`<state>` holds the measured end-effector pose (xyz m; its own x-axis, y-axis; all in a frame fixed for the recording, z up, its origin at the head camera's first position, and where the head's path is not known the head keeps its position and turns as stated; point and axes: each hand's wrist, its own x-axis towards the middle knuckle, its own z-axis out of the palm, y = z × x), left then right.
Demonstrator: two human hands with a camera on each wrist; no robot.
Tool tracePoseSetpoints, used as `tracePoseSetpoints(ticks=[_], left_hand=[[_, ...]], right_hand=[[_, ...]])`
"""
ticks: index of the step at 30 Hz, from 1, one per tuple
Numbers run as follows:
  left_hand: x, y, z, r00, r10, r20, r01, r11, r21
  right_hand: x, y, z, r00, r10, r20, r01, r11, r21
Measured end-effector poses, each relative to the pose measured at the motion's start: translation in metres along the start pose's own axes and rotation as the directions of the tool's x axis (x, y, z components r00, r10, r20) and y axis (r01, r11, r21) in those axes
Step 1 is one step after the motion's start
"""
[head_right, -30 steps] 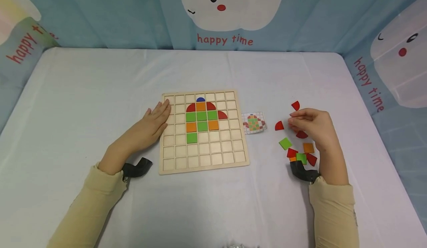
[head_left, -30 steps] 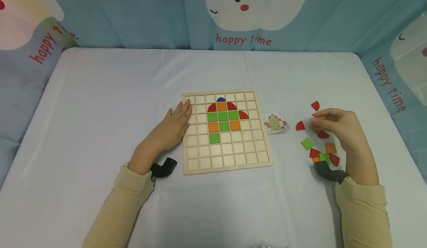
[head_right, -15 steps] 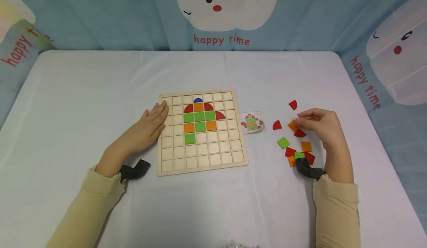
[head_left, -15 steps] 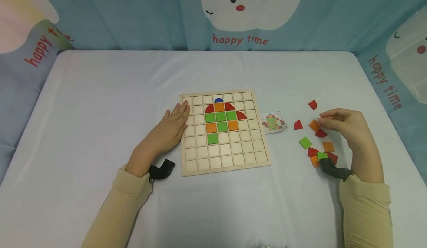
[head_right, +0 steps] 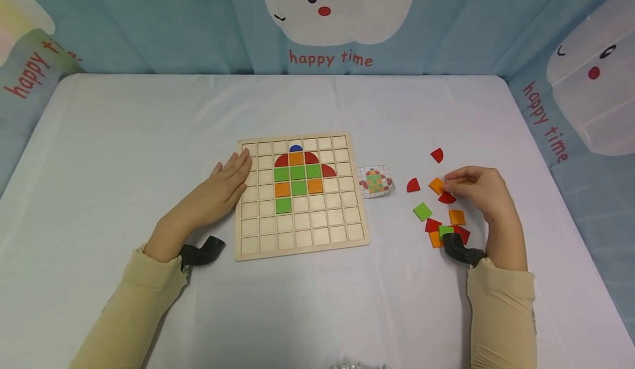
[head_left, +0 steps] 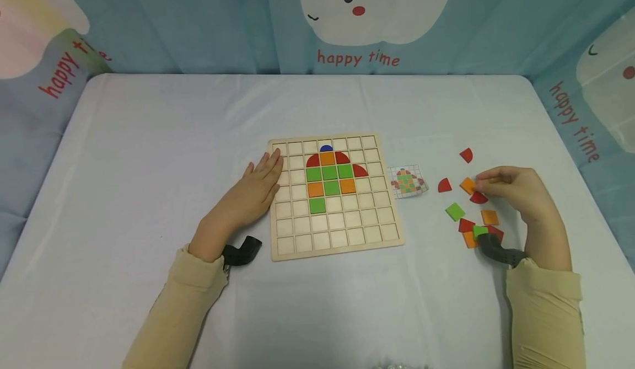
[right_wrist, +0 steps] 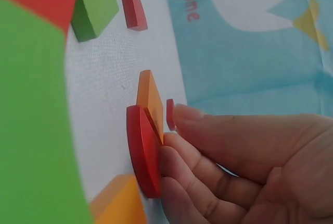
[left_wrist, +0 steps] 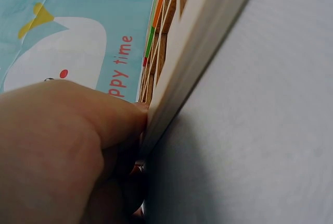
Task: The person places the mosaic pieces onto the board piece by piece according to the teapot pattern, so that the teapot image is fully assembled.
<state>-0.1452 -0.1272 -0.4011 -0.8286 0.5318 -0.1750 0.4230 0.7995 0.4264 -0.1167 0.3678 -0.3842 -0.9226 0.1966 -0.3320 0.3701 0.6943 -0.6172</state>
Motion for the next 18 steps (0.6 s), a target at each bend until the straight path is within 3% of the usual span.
tracePoseSetpoints(ticks=[5, 18], left_hand=[[-0.001, 0.001, -0.001, 1.0, 0.0, 0.003, 0.0, 1.0, -0.002], [0.0, 0.002, -0.002, 1.0, 0.003, 0.005, -0.003, 1.0, 0.007]], right_hand=[[-0.009, -0.016, 0.0, 0.998, 0.0, 0.062, 0.001, 1.0, -0.011], [-0.006, -0.015, 0.006, 0.998, -0.015, 0.06, 0.019, 0.997, -0.069]])
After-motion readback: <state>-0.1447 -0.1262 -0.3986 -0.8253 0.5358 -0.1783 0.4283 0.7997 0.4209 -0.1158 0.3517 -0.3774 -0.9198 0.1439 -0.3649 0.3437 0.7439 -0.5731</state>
